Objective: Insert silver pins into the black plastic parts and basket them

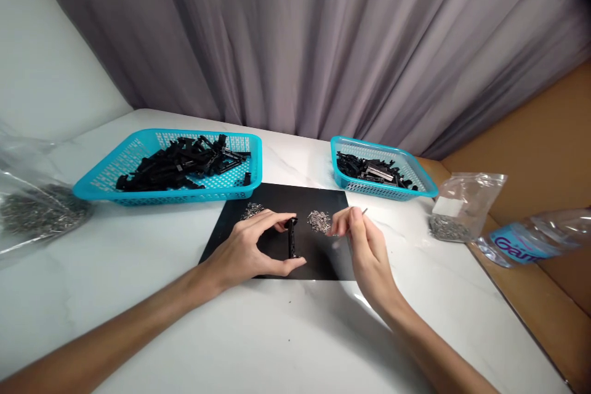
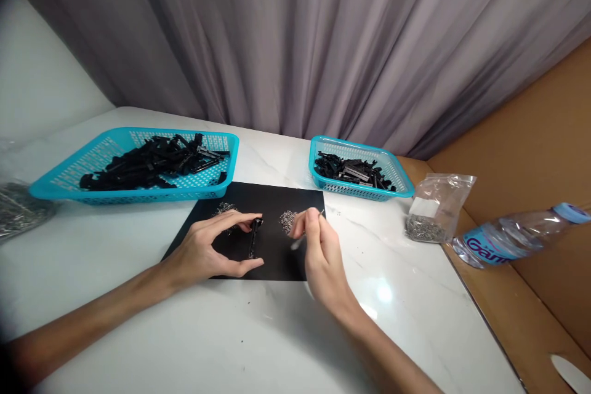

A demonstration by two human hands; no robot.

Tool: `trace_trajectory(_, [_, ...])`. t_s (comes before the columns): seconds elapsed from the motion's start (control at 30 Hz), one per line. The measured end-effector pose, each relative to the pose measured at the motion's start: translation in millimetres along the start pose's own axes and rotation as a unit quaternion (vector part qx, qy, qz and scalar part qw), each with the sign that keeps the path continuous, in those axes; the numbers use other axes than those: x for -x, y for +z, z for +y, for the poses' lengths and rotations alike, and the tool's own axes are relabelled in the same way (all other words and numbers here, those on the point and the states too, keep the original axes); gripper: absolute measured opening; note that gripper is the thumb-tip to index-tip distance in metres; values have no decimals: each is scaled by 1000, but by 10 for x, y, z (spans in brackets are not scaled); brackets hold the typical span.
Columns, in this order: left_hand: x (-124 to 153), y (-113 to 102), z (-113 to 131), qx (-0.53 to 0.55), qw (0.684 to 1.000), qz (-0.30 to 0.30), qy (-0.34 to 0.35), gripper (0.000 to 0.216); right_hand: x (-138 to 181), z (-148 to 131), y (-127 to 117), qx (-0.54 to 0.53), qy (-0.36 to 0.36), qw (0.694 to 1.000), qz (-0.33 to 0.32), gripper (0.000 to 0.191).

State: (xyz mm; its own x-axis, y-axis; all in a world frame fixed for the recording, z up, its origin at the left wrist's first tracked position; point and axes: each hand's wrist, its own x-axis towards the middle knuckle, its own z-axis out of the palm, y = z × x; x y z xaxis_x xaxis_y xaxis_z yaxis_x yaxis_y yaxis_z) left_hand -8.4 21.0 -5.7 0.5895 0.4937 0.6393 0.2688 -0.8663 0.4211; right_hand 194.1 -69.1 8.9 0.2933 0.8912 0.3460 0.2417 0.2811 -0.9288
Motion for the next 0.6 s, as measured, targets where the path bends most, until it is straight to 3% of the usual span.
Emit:
trace_trajectory(0.07, [-3, -14, -6, -3, 1000, -2, -10, 58, -24, 45, 3, 21, 2, 1000, 0, 44])
trace_trajectory(0.23, [-22, -34, 15, -28, 996, -56, -58, 58, 15, 76, 132, 128, 15, 982, -135, 23])
trace_trajectory(0.33, [-32, -3, 67, -52, 991, -92, -79, 60, 20, 95, 156, 192, -4, 968, -163, 29])
trace_trajectory(0.47, [-52, -21, 115, -75, 990, -102, -68, 78, -134, 201, -56, 277, -76, 954, -88, 23])
trace_trajectory(0.5, [-64, -62, 102, -83, 990, -92, -64, 75, -211, 230, -149, 300, -106, 947, -49, 24])
trace_trajectory(0.6, [-132, -300, -53, -111, 990, -35, -76, 36, -519, 297, -470, 382, -201, 899, 70, 32])
